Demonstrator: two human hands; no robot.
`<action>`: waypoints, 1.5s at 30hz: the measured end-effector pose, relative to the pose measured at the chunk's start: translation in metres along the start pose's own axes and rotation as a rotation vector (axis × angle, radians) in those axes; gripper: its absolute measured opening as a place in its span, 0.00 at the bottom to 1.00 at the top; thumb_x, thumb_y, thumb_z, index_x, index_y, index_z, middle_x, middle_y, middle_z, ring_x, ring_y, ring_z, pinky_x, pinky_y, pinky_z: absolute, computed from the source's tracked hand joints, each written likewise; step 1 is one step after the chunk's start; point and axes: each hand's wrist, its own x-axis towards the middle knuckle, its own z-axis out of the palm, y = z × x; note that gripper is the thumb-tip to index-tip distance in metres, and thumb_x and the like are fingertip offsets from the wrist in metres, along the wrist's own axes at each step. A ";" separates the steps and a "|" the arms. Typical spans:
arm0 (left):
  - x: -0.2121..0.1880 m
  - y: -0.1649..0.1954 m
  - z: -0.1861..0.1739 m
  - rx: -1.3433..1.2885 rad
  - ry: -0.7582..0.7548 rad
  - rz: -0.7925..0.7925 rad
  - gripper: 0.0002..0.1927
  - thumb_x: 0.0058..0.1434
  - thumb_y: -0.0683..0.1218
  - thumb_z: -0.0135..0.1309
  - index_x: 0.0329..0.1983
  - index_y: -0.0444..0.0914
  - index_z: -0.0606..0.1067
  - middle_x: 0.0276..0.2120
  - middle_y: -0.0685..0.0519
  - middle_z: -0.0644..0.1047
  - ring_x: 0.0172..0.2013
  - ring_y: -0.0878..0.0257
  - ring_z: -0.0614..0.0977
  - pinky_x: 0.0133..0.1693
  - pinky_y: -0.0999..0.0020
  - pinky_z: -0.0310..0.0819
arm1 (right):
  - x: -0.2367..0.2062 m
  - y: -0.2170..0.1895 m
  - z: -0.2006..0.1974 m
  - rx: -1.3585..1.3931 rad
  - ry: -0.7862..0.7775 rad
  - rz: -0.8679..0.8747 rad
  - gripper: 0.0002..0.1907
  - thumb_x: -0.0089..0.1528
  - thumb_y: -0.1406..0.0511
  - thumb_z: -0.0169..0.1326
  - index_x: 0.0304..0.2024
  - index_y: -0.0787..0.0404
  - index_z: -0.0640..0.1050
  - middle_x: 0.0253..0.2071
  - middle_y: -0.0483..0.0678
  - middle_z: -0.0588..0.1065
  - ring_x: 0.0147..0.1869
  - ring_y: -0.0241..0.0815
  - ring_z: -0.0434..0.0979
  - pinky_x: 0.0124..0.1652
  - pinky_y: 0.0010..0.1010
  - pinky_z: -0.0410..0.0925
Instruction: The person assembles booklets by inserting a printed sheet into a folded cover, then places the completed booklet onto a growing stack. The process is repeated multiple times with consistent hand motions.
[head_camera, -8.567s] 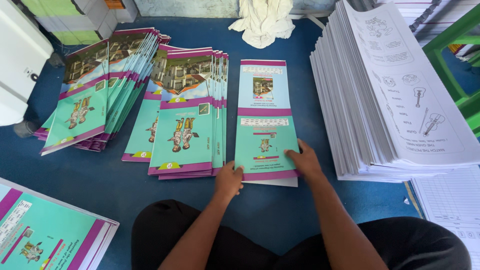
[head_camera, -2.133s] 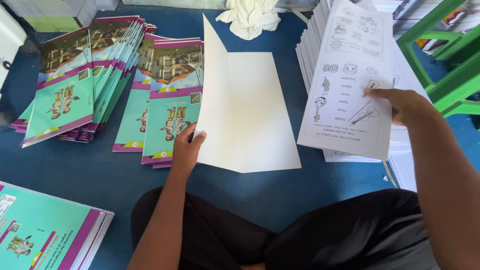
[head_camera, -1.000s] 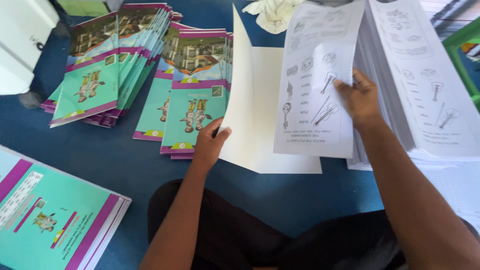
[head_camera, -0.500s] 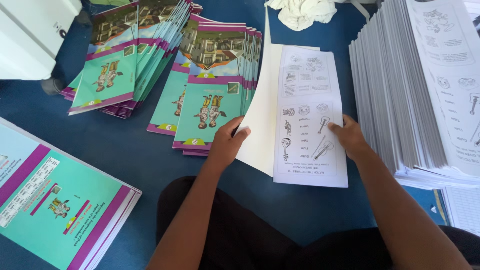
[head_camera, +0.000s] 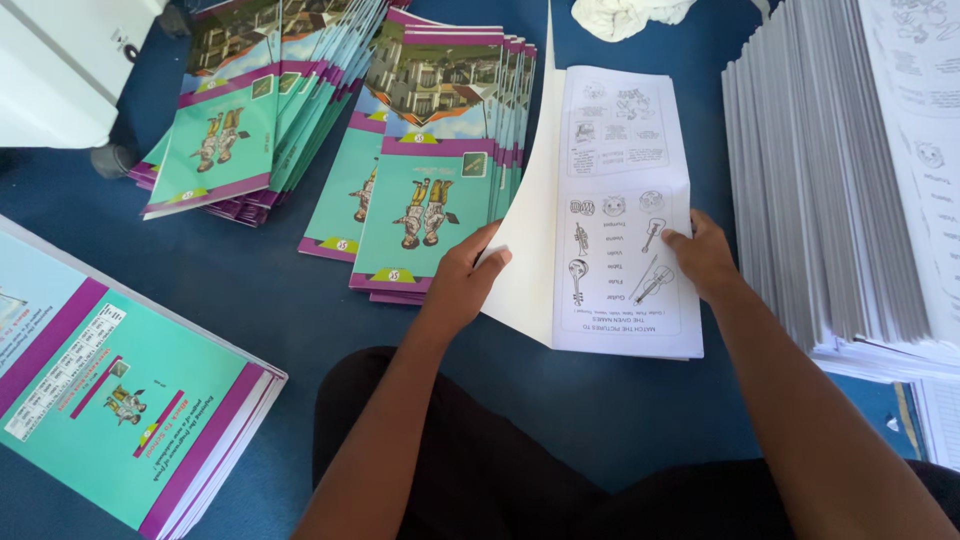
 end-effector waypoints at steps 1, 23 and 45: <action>0.000 0.001 0.000 -0.010 -0.005 0.000 0.25 0.68 0.43 0.49 0.68 0.33 0.69 0.54 0.46 0.80 0.52 0.62 0.80 0.55 0.67 0.73 | 0.001 -0.001 0.001 -0.020 0.006 0.017 0.21 0.67 0.69 0.52 0.62 0.69 0.69 0.49 0.61 0.78 0.42 0.48 0.83 0.40 0.38 0.78; 0.002 0.008 0.005 -0.133 -0.069 -0.003 0.26 0.69 0.45 0.50 0.69 0.33 0.68 0.56 0.47 0.79 0.55 0.63 0.78 0.57 0.66 0.71 | 0.001 0.009 0.006 -0.055 -0.011 -0.062 0.23 0.66 0.69 0.52 0.63 0.70 0.69 0.49 0.61 0.78 0.42 0.46 0.83 0.40 0.35 0.77; -0.007 -0.099 0.114 0.725 -0.046 -0.165 0.23 0.56 0.41 0.57 0.57 0.49 0.79 0.60 0.42 0.67 0.58 0.41 0.68 0.55 0.51 0.68 | 0.023 0.035 0.000 0.472 -0.303 0.295 0.44 0.68 0.38 0.25 0.71 0.63 0.62 0.64 0.56 0.70 0.65 0.51 0.71 0.56 0.44 0.68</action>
